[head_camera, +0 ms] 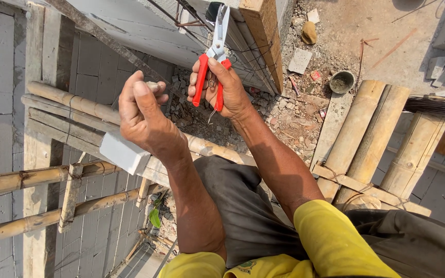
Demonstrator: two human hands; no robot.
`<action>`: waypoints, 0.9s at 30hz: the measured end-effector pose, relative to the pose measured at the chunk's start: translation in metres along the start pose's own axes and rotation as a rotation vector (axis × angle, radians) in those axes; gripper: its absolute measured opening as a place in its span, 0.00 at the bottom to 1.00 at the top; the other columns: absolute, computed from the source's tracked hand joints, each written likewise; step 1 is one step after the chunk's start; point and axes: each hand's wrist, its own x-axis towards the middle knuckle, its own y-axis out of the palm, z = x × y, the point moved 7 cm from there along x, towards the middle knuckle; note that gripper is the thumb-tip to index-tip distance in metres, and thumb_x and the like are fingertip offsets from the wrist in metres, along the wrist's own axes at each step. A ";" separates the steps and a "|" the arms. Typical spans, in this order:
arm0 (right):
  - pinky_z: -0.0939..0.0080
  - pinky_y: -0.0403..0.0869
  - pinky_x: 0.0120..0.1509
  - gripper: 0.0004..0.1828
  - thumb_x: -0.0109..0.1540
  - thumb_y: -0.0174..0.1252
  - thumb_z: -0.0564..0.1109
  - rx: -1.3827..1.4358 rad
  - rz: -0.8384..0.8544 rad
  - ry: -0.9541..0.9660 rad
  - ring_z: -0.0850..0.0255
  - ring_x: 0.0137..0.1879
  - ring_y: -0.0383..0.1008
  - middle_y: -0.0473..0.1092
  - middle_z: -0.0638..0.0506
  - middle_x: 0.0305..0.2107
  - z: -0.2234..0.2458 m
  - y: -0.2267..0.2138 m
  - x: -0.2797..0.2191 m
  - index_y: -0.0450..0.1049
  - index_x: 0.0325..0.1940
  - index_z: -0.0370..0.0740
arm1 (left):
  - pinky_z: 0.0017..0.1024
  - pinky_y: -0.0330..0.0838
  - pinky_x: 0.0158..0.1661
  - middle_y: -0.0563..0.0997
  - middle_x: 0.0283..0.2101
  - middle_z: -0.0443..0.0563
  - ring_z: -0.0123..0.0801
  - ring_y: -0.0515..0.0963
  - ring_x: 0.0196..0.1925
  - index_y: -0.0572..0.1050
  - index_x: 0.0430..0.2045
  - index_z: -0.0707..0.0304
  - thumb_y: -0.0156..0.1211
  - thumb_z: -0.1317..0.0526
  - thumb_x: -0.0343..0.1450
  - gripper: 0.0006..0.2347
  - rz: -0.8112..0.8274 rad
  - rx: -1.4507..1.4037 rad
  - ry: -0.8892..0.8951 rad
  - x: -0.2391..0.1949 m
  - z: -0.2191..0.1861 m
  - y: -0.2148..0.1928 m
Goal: The person uses red-handled pliers to cut thin metal wire attached to a vertical metal frame. The person holds the frame with one hand and repeatedly cuts wire segments with the pliers in the other hand.
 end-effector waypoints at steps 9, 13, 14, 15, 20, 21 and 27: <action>0.61 0.80 0.48 0.17 0.70 0.57 0.53 0.060 -0.085 -0.020 0.63 0.41 0.77 0.73 0.50 0.36 -0.012 -0.002 0.006 0.71 0.48 0.35 | 0.49 0.70 0.64 0.68 0.66 0.71 0.54 0.71 0.68 0.62 0.67 0.80 0.72 0.38 0.67 0.44 0.765 0.796 -0.080 -0.023 0.064 0.056; 0.66 0.73 0.33 0.19 0.70 0.56 0.57 0.077 -0.133 -0.051 0.67 0.29 0.72 0.71 0.54 0.26 -0.012 0.005 0.005 0.74 0.41 0.37 | 0.50 0.72 0.57 0.71 0.61 0.71 0.55 0.74 0.62 0.65 0.64 0.75 0.72 0.32 0.59 0.49 0.742 0.932 -0.117 -0.020 0.068 0.065; 0.67 0.70 0.27 0.20 0.68 0.56 0.59 0.075 -0.159 -0.055 0.68 0.24 0.69 0.69 0.56 0.23 -0.011 0.005 0.004 0.74 0.37 0.39 | 0.51 0.73 0.56 0.73 0.59 0.70 0.55 0.76 0.61 0.66 0.64 0.75 0.73 0.29 0.58 0.50 0.739 0.974 -0.052 -0.019 0.067 0.067; 0.67 0.70 0.27 0.20 0.68 0.56 0.59 0.078 -0.160 -0.057 0.68 0.24 0.69 0.69 0.56 0.23 -0.017 -0.002 0.007 0.74 0.37 0.39 | 0.51 0.73 0.56 0.73 0.59 0.70 0.55 0.76 0.61 0.66 0.64 0.75 0.73 0.29 0.58 0.50 0.742 0.975 -0.051 -0.019 0.052 0.075; 0.65 0.61 0.24 0.24 0.69 0.56 0.64 -0.206 -0.334 -0.054 0.69 0.22 0.62 0.64 0.59 0.19 -0.026 -0.024 0.009 0.71 0.28 0.45 | 0.48 0.77 0.44 0.80 0.47 0.62 0.49 0.83 0.46 0.73 0.56 0.65 0.70 0.40 0.55 0.38 0.766 0.982 -0.208 -0.018 0.047 0.082; 0.65 0.61 0.24 0.24 0.69 0.56 0.64 -0.206 -0.332 -0.051 0.69 0.22 0.62 0.64 0.59 0.19 -0.022 -0.015 0.007 0.71 0.28 0.45 | 0.48 0.77 0.44 0.80 0.47 0.62 0.49 0.83 0.46 0.73 0.56 0.65 0.70 0.40 0.55 0.38 0.764 0.984 -0.208 -0.018 0.053 0.080; 0.65 0.62 0.23 0.22 0.67 0.55 0.63 -0.277 -0.378 -0.087 0.70 0.22 0.62 0.64 0.61 0.18 -0.011 -0.004 0.007 0.72 0.28 0.46 | 0.46 0.76 0.46 0.82 0.43 0.61 0.48 0.84 0.45 0.77 0.49 0.68 0.69 0.46 0.58 0.30 0.700 0.969 -0.159 -0.013 0.047 0.084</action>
